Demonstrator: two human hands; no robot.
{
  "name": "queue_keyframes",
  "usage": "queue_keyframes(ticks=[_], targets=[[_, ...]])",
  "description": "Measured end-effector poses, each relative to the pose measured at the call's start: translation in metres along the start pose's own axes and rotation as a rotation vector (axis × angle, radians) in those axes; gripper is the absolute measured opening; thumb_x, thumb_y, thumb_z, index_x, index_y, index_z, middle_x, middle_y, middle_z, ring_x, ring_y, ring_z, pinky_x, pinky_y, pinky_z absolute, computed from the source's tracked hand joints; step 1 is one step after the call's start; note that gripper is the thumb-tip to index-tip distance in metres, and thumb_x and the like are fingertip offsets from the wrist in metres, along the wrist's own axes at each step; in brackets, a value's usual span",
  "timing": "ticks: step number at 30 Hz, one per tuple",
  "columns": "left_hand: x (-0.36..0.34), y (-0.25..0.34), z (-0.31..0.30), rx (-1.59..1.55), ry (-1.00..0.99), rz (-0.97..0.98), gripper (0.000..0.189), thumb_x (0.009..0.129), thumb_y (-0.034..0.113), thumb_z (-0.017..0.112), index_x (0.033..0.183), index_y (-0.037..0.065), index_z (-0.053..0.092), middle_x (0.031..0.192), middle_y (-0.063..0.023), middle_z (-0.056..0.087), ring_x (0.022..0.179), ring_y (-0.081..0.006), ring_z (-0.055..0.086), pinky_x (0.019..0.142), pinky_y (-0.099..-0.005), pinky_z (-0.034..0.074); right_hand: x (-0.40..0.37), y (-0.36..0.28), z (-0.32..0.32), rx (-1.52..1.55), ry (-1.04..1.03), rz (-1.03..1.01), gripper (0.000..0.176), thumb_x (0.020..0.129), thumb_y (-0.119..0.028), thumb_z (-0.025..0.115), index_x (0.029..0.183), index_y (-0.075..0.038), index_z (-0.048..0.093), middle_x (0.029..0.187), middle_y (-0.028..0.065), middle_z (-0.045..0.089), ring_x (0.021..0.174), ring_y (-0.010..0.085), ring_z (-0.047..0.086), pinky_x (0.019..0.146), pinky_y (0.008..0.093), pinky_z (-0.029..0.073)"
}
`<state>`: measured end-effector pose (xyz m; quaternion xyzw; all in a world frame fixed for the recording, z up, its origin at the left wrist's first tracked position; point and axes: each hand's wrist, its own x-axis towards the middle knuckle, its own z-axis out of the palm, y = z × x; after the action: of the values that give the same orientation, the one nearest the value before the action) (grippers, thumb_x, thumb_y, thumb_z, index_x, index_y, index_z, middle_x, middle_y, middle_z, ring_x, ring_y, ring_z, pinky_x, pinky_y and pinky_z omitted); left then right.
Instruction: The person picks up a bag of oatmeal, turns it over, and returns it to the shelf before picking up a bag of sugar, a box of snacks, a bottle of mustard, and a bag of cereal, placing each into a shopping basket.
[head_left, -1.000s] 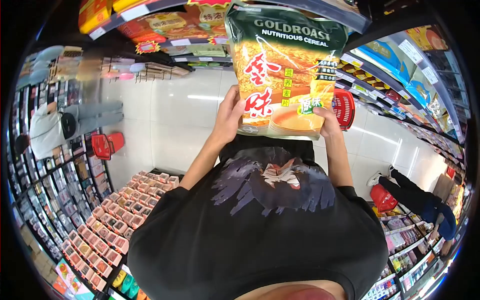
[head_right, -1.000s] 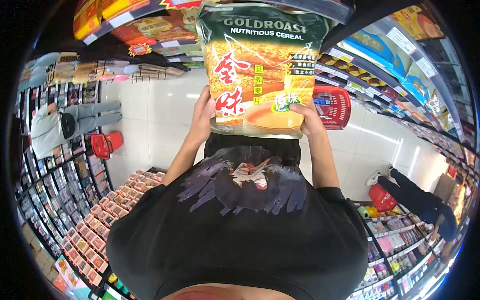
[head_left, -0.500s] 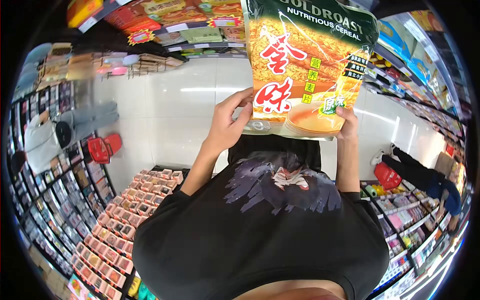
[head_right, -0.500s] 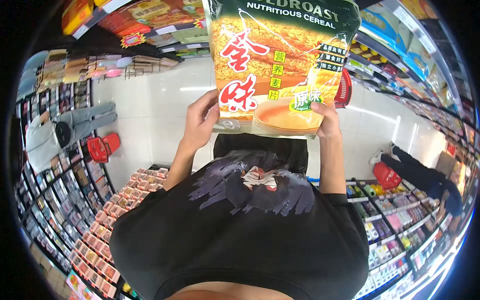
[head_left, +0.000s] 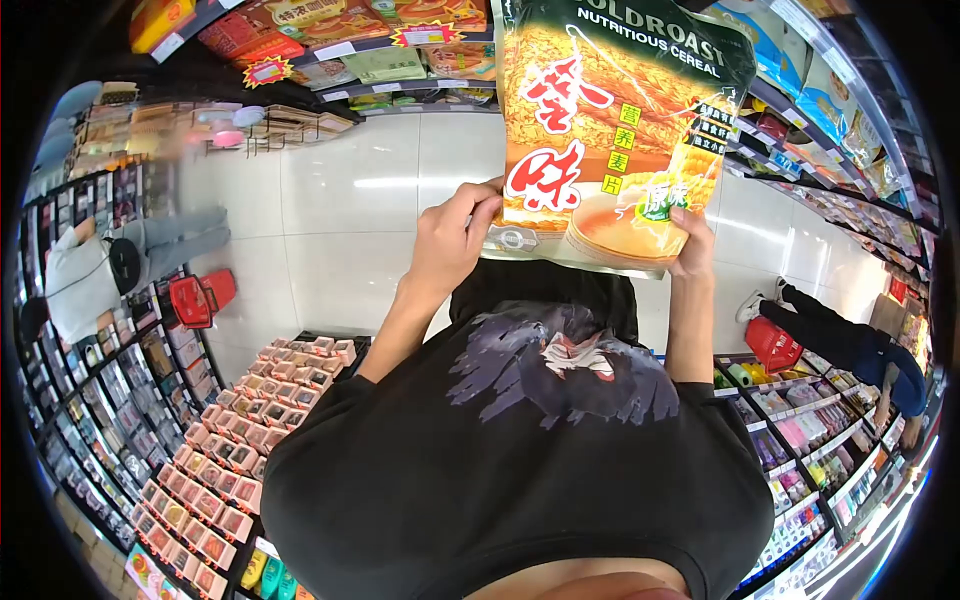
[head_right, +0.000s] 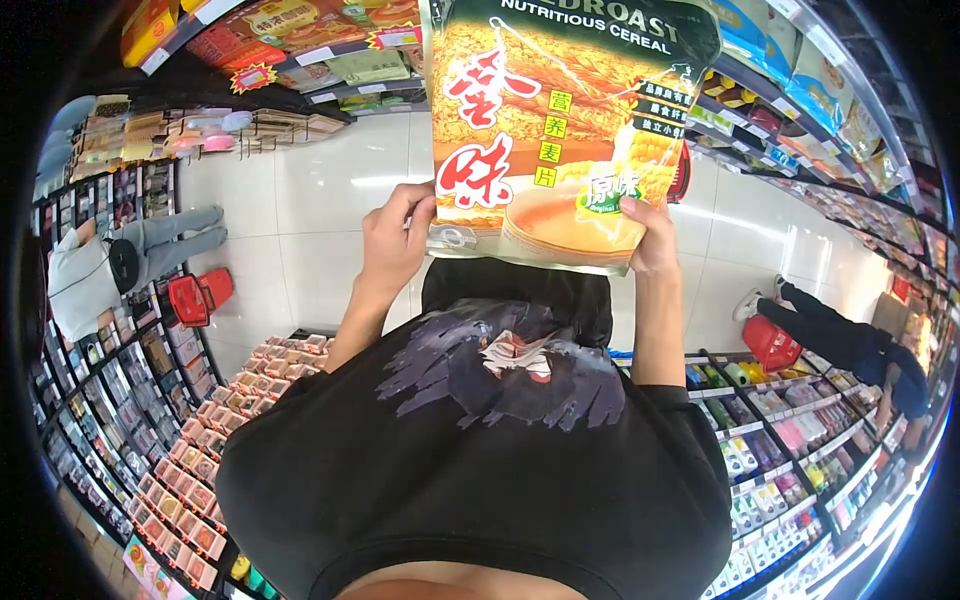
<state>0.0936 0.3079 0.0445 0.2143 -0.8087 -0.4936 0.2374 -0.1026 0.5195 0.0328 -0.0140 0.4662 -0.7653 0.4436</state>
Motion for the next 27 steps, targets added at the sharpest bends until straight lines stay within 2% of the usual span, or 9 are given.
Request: queue_keyframes(ticks=[5,11,14,16,19,20,23,24,27], targets=[[-0.014,0.016,0.059,0.005,0.063,-0.065,0.010,0.086,0.008,0.051,0.083,-0.001,0.052,0.065,-0.0087,0.058,0.053,-0.0093,0.052,0.049,-0.0222,0.040,-0.030,-0.024,-0.046,0.027,-0.014,-0.046,0.060,0.067,-0.008,0.058,0.121,0.001,0.034,0.109,0.0160,0.053,0.098,0.0261,0.055,0.085,0.0373,0.047],[-0.032,0.037,0.141,-0.532,0.070,-0.363,0.017,0.090,0.014,0.045,0.086,-0.002,0.052,0.066,0.0015,0.050,0.061,-0.0043,0.044,0.057,-0.0174,0.037,-0.070,-0.052,-0.124,0.025,-0.035,-0.063,0.062,0.066,-0.007,0.059,0.122,0.001,0.034,0.110,0.0157,0.052,0.099,0.0264,0.054,0.086,0.0374,0.046],[-0.037,0.061,0.167,-0.301,0.075,-0.279,0.015,0.088,0.013,0.047,0.091,-0.001,0.052,0.081,-0.0071,0.057,0.075,-0.0111,0.052,0.068,-0.0240,0.042,-0.088,-0.062,-0.154,-0.046,0.042,-0.164,0.061,0.066,-0.007,0.059,0.121,0.001,0.035,0.110,0.0155,0.052,0.098,0.0255,0.055,0.084,0.0364,0.046],[-0.034,0.100,0.179,0.261,0.260,0.231,0.022,0.081,0.013,0.054,0.098,-0.001,0.052,0.100,-0.0154,0.056,0.093,-0.0221,0.054,0.081,-0.0323,0.041,-0.098,-0.073,-0.163,-0.031,0.075,-0.197,0.056,0.066,-0.004,0.060,0.118,0.001,0.039,0.109,0.0146,0.054,0.096,0.0233,0.056,0.082,0.0345,0.047],[-0.048,0.149,0.202,0.057,-0.119,0.149,0.052,0.074,0.014,0.059,0.121,0.001,0.042,0.120,-0.0180,0.046,0.110,-0.0296,0.046,0.091,-0.0366,0.037,-0.105,-0.086,-0.152,-0.238,0.140,-0.242,0.051,0.065,-0.003,0.066,0.111,0.002,0.045,0.105,0.0125,0.056,0.094,0.0204,0.057,0.081,0.0317,0.046],[-0.048,0.161,0.224,-0.243,-0.142,-0.051,0.062,0.073,0.018,0.061,0.126,-0.001,0.034,0.123,-0.0208,0.042,0.113,-0.0306,0.044,0.093,-0.0366,0.036,-0.102,-0.087,-0.144,-0.231,0.125,-0.235,0.051,0.065,-0.003,0.066,0.111,0.002,0.045,0.105,0.0125,0.056,0.094,0.0204,0.057,0.081,0.0317,0.046],[-0.045,0.157,0.274,-0.042,-0.099,-0.056,0.068,0.073,0.021,0.063,0.126,-0.005,0.031,0.123,-0.0228,0.041,0.113,-0.0288,0.043,0.093,-0.0358,0.036,-0.097,-0.082,-0.117,-0.859,0.267,-0.383,0.052,0.067,-0.010,0.065,0.113,0.002,0.044,0.104,0.0165,0.056,0.093,0.0258,0.058,0.079,0.0338,0.046],[-0.041,0.156,0.287,-0.229,-0.045,-0.114,0.069,0.074,0.025,0.063,0.128,-0.002,0.029,0.125,-0.0198,0.039,0.116,-0.0262,0.040,0.092,-0.0385,0.036,-0.095,-0.082,-0.109,-1.030,0.305,-0.378,0.053,0.067,-0.012,0.065,0.113,0.002,0.044,0.104,0.0180,0.056,0.093,0.0283,0.057,0.079,0.0350,0.045],[-0.032,0.121,0.291,-0.596,-0.021,-0.294,0.066,0.075,0.024,0.063,0.126,-0.002,0.031,0.123,-0.0166,0.042,0.114,-0.0234,0.042,0.092,-0.0376,0.038,-0.089,-0.061,-0.101,-1.296,0.129,-0.655,0.064,0.063,-0.013,0.063,0.121,-0.002,0.040,0.112,0.0232,0.047,0.104,0.0373,0.046,0.086,0.0412,0.039]])
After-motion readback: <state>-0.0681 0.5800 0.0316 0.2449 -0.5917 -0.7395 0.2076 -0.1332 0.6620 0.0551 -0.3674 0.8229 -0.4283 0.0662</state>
